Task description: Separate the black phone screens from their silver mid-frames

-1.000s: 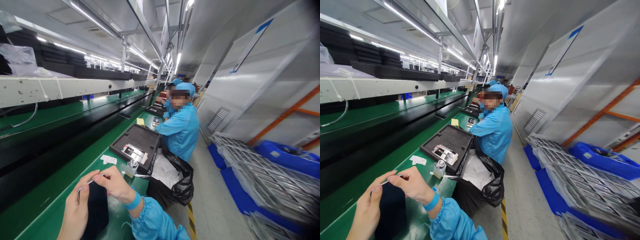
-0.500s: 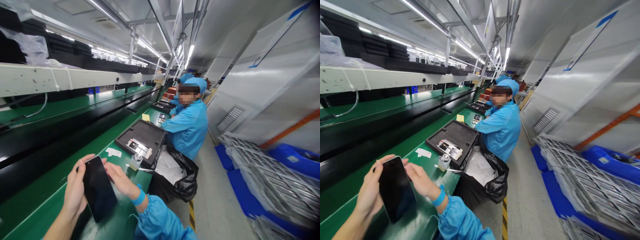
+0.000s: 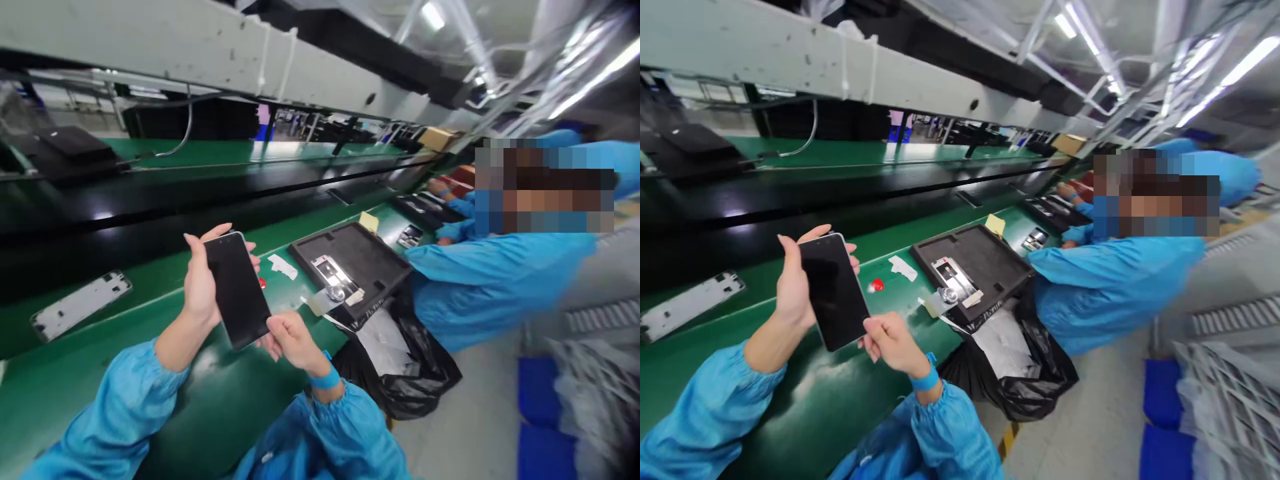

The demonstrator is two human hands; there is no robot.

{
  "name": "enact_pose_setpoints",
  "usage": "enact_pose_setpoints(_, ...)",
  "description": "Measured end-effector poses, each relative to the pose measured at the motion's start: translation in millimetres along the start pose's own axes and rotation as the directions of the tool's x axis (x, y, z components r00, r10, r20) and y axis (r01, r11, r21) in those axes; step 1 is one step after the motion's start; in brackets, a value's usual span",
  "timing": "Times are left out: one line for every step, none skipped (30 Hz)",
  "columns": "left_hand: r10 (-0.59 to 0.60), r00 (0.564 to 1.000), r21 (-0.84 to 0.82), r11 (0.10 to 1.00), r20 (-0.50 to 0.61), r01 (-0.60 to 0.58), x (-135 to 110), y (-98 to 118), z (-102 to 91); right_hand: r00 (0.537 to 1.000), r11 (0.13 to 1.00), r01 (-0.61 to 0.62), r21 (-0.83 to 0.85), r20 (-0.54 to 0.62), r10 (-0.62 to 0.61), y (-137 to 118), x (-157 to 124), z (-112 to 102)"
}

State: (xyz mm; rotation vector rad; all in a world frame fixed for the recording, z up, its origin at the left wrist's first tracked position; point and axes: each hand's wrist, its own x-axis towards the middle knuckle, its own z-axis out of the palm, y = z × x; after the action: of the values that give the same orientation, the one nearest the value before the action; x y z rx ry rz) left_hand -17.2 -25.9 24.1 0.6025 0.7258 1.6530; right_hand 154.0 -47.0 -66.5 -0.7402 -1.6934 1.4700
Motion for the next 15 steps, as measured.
enact_pose_setpoints(0.003, 1.0, -0.012, 1.0, -0.011, -0.003, -0.5, -0.9, 0.5, 1.0, 1.0, 0.004, 0.02, -0.021, -0.004, 2.2, -0.6, 1.8)
enact_pose_setpoints(0.006, 1.0, -0.02, 1.0, -0.018, -0.006, -0.9, -1.3, 0.8, 0.999, 0.999, 0.0, 0.035, -0.035, 0.001, 4.4, -1.1, 3.5)
enact_pose_setpoints(0.01, 1.0, -0.026, 1.0, -0.02, -0.01, -1.3, -1.3, 0.9, 0.999, 0.999, -0.007, 0.047, -0.043, 0.009, 6.2, -1.7, 5.1)
enact_pose_setpoints(0.016, 1.0, -0.03, 0.999, -0.021, -0.017, -1.8, -1.0, 1.0, 0.998, 0.998, -0.012, 0.058, -0.053, 0.015, 7.5, -2.1, 6.3)
enact_pose_setpoints(0.026, 0.999, -0.035, 0.999, -0.024, -0.027, -2.3, -0.7, 1.1, 0.998, 0.998, -0.016, 0.069, -0.06, 0.02, 8.3, -2.3, 7.1)
enact_pose_setpoints(0.038, 0.999, -0.041, 0.998, -0.028, -0.039, -2.8, -0.3, 1.2, 0.998, 0.997, -0.02, 0.078, -0.062, 0.025, 8.3, -2.2, 7.5)
enact_pose_setpoints(0.051, 0.998, -0.047, 0.997, -0.032, -0.053, -3.2, -0.1, 1.4, 0.998, 0.996, -0.023, 0.085, -0.058, 0.028, 7.8, -2.0, 7.6)
enact_pose_setpoints(0.063, 0.997, -0.054, 0.996, -0.034, -0.065, -3.5, -0.1, 1.6, 0.998, 0.995, -0.026, 0.092, -0.05, 0.03, 6.9, -1.6, 7.6)
enact_pose_setpoints(0.07, 0.997, -0.06, 0.996, -0.032, -0.072, -3.8, -0.3, 1.8, 0.999, 0.995, -0.028, 0.099, -0.039, 0.032, 5.6, -1.1, 7.7)
enact_pose_setpoints(0.071, 0.997, -0.064, 0.995, -0.025, -0.073, -3.9, -0.6, 2.1, 0.999, 0.994, -0.03, 0.106, -0.028, 0.033, 4.3, -0.6, 8.1)
enact_pose_setpoints(0.069, 0.997, -0.066, 0.995, -0.017, -0.07, -3.8, -1.0, 2.4, 0.999, 0.993, -0.033, 0.114, -0.019, 0.035, 3.1, -0.2, 8.8)
enact_pose_setpoints(0.066, 0.998, -0.066, 0.996, -0.012, -0.067, -3.7, -1.4, 2.8, 0.999, 0.992, -0.035, 0.122, -0.017, 0.037, 2.0, 0.1, 9.9)
enact_pose_setpoints(0.065, 0.998, -0.064, 0.996, -0.013, -0.066, -3.4, -1.7, 3.2, 0.999, 0.991, -0.036, 0.13, -0.02, 0.039, 1.3, 0.2, 11.3)
enact_pose_setpoints(0.066, 0.998, -0.06, 0.996, -0.02, -0.067, -3.0, -1.9, 3.6, 0.999, 0.99, -0.036, 0.137, -0.028, 0.04, 0.8, 0.1, 12.9)
enact_pose_setpoints(0.068, 0.997, -0.056, 0.996, -0.032, -0.069, -2.4, -2.0, 4.1, 0.998, 0.989, -0.034, 0.144, -0.039, 0.04, 0.7, -0.1, 14.5)
